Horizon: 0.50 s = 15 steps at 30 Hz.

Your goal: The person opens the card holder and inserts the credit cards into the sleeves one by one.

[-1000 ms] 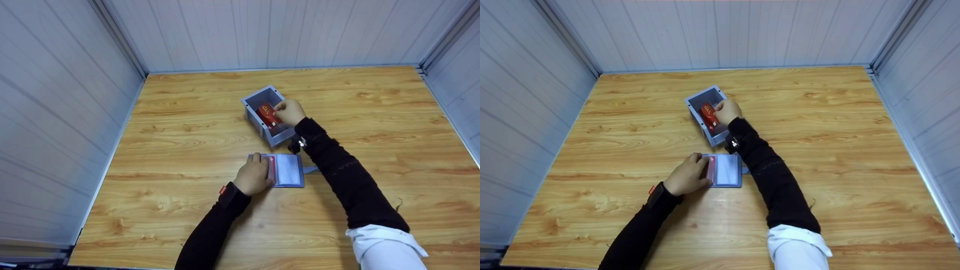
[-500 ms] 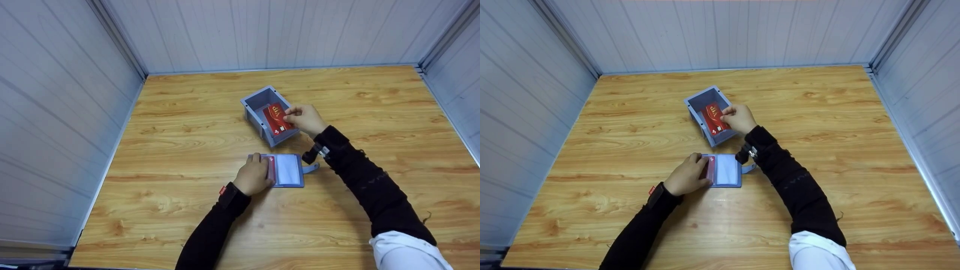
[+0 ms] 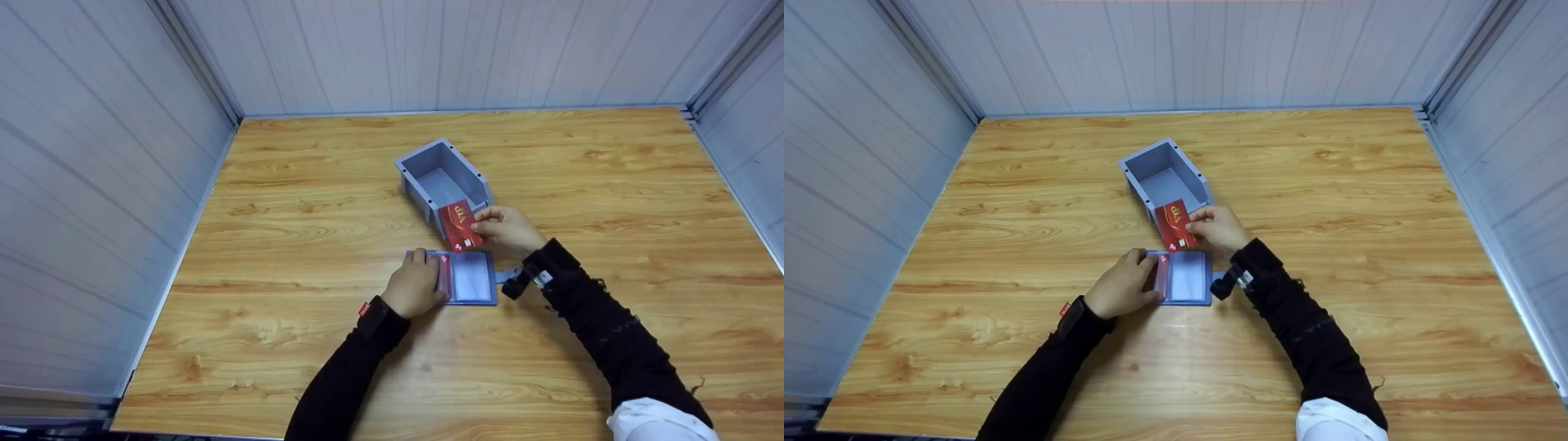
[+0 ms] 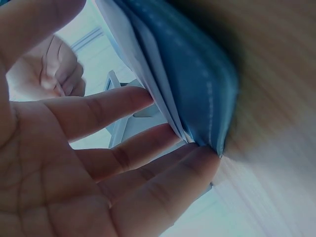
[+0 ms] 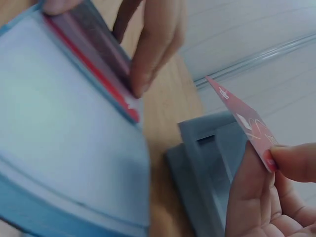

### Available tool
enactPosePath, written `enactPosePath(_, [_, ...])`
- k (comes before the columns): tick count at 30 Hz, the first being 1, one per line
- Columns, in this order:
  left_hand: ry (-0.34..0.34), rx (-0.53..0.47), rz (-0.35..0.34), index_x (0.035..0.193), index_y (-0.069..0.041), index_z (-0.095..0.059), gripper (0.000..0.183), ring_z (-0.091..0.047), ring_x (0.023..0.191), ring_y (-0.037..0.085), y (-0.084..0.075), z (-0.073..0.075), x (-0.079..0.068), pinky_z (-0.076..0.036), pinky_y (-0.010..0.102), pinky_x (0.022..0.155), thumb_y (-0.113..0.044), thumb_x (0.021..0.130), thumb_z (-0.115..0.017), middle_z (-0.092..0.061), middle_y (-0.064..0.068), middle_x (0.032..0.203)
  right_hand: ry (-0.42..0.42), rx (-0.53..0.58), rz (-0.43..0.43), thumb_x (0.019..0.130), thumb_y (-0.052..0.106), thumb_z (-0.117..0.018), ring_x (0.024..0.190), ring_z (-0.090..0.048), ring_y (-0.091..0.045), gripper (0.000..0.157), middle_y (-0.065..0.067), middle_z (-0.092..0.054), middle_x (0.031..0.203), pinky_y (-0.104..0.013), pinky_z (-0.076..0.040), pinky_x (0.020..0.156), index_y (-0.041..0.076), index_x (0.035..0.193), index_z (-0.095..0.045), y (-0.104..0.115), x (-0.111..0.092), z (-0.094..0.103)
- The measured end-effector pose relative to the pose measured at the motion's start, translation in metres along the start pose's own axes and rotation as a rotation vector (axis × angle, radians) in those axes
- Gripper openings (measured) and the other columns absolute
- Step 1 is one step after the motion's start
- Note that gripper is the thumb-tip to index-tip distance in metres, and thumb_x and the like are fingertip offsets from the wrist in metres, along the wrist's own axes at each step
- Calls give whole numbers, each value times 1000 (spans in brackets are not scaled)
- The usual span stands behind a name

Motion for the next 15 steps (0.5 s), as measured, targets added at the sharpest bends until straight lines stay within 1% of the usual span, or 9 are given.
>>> enactPosePath(4, [-7, 1, 0, 122, 0, -59, 62, -55, 112, 32, -1, 1, 0, -57, 43, 82, -37, 77, -79, -55, 18, 118, 24, 50, -6, 91, 3, -62, 67, -61, -4, 13, 8, -65, 76, -19, -54, 63, 1, 103, -56, -15, -6, -3])
enactPosePath(6, [-11, -4, 0, 123, 0, -59, 62, -55, 112, 32, -2, 1, -1, -57, 43, 82, -37, 77, -80, -55, 18, 118, 38, 105, -6, 91, 0, -60, 68, -63, -5, 11, 6, -66, 77, -20, -55, 64, 0, 101, -55, -20, -9, -5])
enactPosePath(11, [-5, -11, 3, 125, 0, -58, 65, -55, 113, 33, -1, 1, -1, -57, 44, 81, -37, 77, -80, -55, 19, 119, 68, 208, -17, 91, -4, -59, 70, -66, -9, 10, 3, -67, 78, -23, -58, 66, 3, 96, -56, -28, -17, -11])
enactPosePath(15, [4, -14, 9, 125, 0, -58, 66, -54, 114, 33, -1, 1, -1, -57, 44, 83, -37, 76, -80, -54, 19, 120, 77, 254, -22, 91, -5, -59, 72, -67, -10, 11, 3, -66, 80, -24, -59, 68, 5, 94, -58, -33, -21, -13])
Point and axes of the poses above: each hand's wrist, its own x-axis towards the middle knuckle, its own z-axis out of the back of the hand, y = z × x, the point moved 4 cm from there along x, towards the middle knuckle
